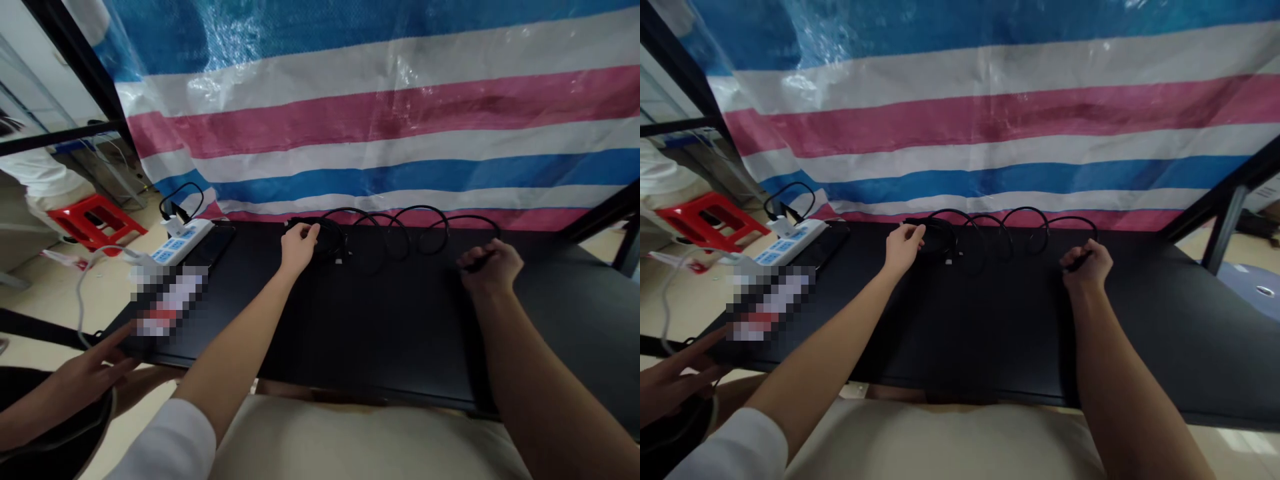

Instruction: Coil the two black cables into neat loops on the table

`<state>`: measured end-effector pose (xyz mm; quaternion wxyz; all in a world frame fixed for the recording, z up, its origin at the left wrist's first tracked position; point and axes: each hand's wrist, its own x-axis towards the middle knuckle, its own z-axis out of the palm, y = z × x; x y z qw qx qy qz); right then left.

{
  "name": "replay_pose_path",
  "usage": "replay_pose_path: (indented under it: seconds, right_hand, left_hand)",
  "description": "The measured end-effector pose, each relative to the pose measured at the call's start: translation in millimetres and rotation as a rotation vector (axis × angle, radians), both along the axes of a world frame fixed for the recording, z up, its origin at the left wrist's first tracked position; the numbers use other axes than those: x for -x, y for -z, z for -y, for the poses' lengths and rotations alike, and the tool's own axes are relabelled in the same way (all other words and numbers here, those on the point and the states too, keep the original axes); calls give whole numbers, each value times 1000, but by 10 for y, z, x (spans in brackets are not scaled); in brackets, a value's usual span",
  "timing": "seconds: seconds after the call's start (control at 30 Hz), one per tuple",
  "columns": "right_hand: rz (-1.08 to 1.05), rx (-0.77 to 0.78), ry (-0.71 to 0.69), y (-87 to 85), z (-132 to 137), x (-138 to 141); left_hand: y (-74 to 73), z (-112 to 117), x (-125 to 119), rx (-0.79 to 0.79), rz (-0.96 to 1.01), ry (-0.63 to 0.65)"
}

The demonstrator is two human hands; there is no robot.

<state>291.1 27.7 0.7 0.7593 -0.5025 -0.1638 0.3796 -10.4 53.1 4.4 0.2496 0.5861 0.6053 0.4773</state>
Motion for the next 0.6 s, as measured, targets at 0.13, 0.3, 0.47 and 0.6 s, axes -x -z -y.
replay_pose_path:
  seconds: [0.13,0.3,0.47,0.6]
  right_hand:
    - [-42,83,160,9,40,62]
    - [161,56,137,53,12,117]
    - [230,-36,-49,110,-35,156]
    - [390,-129,-162,203,-62,233]
  left_hand:
    - [-16,-37,215,-20,-24,-61]
    - [-22,40,512,-46,-45,53]
    - [51,60,443,-63,19,93]
    - [146,68,347,-133,-4,-50]
